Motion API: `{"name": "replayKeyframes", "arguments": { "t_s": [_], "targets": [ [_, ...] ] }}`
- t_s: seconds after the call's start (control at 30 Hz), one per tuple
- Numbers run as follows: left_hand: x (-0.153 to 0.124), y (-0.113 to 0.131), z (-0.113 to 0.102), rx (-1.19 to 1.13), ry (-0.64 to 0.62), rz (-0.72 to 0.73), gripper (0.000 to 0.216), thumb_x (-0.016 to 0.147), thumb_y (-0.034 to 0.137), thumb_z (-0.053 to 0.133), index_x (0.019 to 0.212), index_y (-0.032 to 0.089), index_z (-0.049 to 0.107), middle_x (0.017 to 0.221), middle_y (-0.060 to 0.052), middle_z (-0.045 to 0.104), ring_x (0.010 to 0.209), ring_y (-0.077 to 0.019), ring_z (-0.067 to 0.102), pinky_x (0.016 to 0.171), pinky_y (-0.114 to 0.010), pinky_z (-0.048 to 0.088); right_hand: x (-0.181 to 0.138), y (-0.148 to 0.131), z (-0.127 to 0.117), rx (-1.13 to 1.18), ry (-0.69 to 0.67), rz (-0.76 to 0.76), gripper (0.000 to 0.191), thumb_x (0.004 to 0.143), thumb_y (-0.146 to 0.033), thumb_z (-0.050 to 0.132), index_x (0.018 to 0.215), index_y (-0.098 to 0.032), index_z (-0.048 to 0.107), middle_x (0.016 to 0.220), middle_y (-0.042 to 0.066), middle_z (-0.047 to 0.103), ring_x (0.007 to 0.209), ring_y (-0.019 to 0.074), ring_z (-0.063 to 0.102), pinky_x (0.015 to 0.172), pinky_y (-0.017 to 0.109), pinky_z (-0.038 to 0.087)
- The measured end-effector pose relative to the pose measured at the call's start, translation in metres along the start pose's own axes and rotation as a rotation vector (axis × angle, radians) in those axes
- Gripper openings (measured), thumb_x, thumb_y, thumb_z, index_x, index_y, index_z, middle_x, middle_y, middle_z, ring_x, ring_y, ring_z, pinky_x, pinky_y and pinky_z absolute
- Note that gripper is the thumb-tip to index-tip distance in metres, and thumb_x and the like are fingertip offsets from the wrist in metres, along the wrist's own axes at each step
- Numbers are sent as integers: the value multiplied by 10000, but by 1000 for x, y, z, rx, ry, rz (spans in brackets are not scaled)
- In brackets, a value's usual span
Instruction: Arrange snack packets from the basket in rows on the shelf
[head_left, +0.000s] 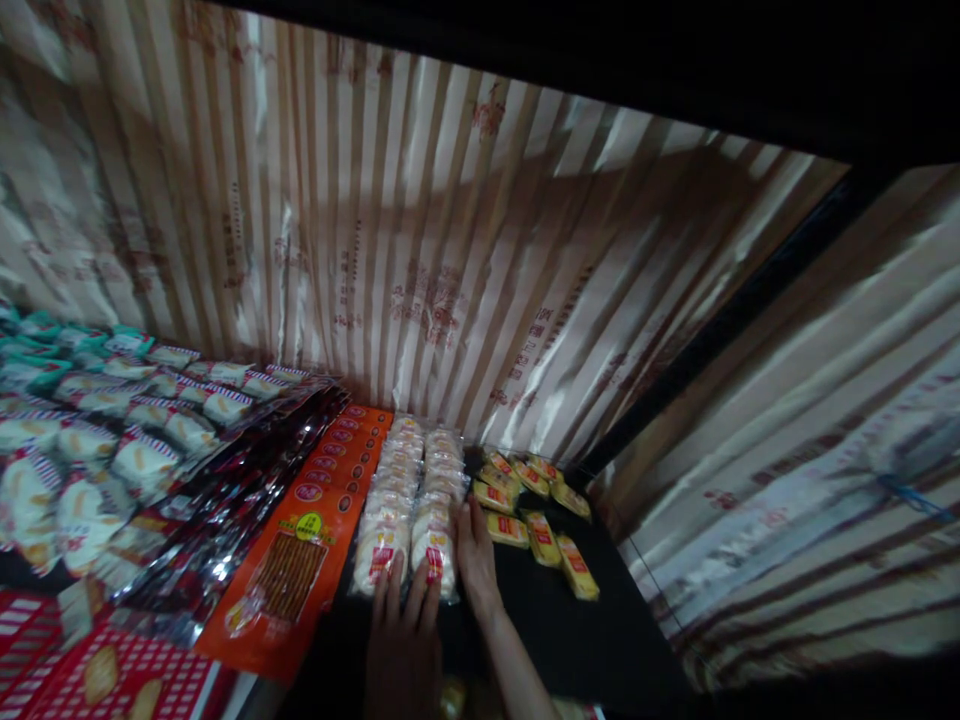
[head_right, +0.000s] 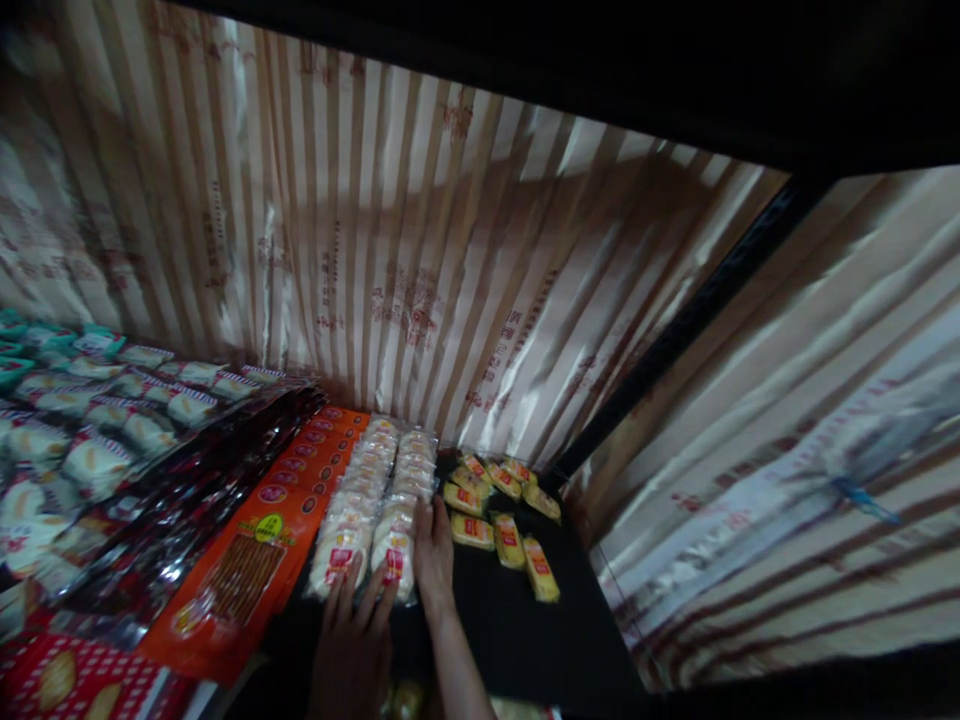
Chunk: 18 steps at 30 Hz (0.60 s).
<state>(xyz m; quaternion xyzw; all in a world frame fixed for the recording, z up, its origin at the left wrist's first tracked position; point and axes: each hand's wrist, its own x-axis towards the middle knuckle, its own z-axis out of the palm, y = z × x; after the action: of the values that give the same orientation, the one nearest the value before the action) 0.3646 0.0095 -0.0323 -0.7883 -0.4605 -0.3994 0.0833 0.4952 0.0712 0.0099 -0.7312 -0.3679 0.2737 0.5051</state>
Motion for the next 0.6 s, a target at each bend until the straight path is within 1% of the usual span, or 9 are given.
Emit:
{"name": "replayKeyframes", "arguments": {
  "t_s": [0.13,0.23,0.33,0.47,0.53,0.6],
  "targets": [
    [2,-1,0,-4,-20,1,405,719,350,608,1109,240,614,1237,23,583,1209,-301,411,1004,-449,287,13,-2,8,39,-53,26,811,780,-686,351,1367,-126,376,1411,142,397,1300,251,366,1079,361,256],
    [3,-1,1,8,8,-1,394,715,351,618,1093,238,620,1217,25,595,1202,-301,423,1005,-450,296,17,-1,12,11,-94,23,820,775,-700,336,1356,-124,394,1394,139,425,1293,242,376,1081,343,247],
    [2,-2,5,10,25,3,400,714,337,616,1101,237,614,1225,20,588,1218,-301,415,1024,-452,292,24,0,11,-23,-63,-5,819,772,-710,320,1332,-123,428,1384,141,438,1293,247,374,1087,344,230],
    [-1,-3,11,-17,62,22,398,711,326,612,1097,229,616,1224,2,589,1273,-308,356,1080,-458,233,39,-2,9,-8,-4,-22,834,773,-705,328,1360,-116,385,1424,141,378,1331,255,312,1102,379,202],
    [-2,-4,13,-37,76,25,383,717,323,606,1087,226,623,1216,-4,596,1305,-307,308,1109,-455,186,44,-3,10,-6,-28,-14,833,772,-702,338,1363,-116,383,1428,139,368,1335,263,303,1103,402,199],
    [-1,-5,14,-54,86,22,369,726,320,600,1081,224,627,1203,-5,604,1333,-297,261,1131,-443,145,48,-2,12,-22,-60,-10,815,773,-695,351,1350,-122,406,1413,137,392,1323,266,328,1096,413,219]
  ]
}}
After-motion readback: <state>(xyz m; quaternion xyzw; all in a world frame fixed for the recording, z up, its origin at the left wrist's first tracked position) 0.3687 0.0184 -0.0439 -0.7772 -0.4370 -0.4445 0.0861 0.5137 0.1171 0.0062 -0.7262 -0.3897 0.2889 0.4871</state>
